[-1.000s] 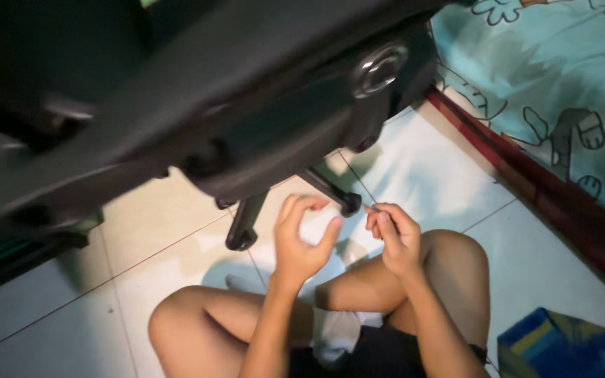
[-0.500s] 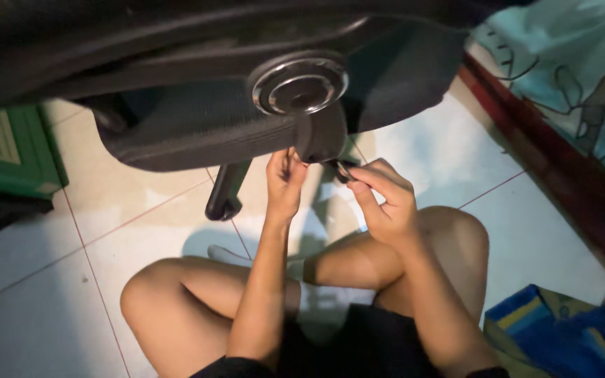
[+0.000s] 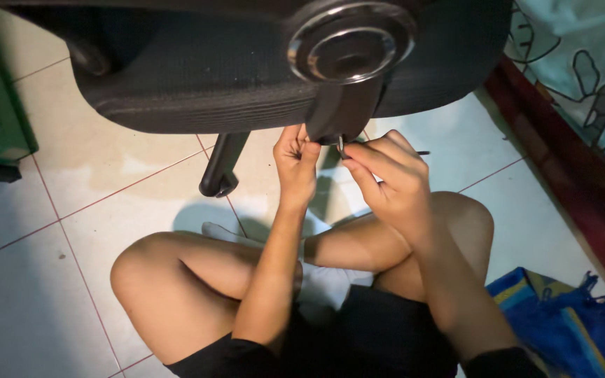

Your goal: The person assembles an office chair by tightening bolts on the armrests and seat base using an Allen key. They reposition the chair multiple times to access different fasteners and continue tightening until the components are secured.

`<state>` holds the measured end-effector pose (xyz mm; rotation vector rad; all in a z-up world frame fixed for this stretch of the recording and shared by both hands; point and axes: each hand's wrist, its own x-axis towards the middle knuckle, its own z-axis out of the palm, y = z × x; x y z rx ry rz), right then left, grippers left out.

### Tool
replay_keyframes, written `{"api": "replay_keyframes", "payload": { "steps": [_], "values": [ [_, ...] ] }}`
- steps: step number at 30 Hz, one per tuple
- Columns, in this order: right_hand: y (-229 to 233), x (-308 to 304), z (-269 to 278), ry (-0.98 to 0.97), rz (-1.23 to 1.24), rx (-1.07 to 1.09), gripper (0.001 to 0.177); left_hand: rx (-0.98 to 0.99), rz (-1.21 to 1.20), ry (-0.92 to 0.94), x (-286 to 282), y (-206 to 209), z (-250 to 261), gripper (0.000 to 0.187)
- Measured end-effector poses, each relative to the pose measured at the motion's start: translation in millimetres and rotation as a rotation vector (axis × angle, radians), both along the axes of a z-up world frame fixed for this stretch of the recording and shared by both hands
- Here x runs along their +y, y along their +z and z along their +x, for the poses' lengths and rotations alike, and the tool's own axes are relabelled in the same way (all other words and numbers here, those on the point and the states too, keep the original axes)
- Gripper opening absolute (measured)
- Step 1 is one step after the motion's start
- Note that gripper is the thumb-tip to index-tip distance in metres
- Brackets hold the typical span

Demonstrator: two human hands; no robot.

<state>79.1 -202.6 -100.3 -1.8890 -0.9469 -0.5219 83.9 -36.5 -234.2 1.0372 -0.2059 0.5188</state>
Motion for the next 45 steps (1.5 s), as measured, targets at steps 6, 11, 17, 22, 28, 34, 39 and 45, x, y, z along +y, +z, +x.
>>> {"api": "replay_keyframes", "payload": {
  "steps": [6,11,17,22,28,34,39,45],
  "values": [
    [17,1,-1,0.03,-0.09,-0.055,0.021,-0.001,-0.07,0.018,-7,10,-4,0.077],
    [27,5,-2,0.036,-0.192,-0.105,0.023,-0.016,-0.118,0.011,-10,16,-7,0.079],
    [40,7,-7,0.045,-0.296,-0.101,0.022,0.046,-0.076,0.08,-7,26,-17,0.07],
    [40,6,-6,0.057,-0.3,-0.072,0.02,-0.006,0.676,0.862,6,83,-52,0.059],
    [21,3,-3,0.038,-0.224,0.0,0.024,-0.173,1.43,0.472,58,175,-46,0.101],
    [26,-3,0,0.03,-0.214,0.105,0.019,-0.224,1.615,0.414,61,203,-35,0.096],
    [38,-9,7,0.166,-0.261,0.009,0.021,-0.255,1.588,0.459,65,196,-34,0.087],
    [32,-15,8,0.056,-0.293,0.035,0.016,-0.243,1.55,0.432,68,191,-38,0.08]
  ]
}}
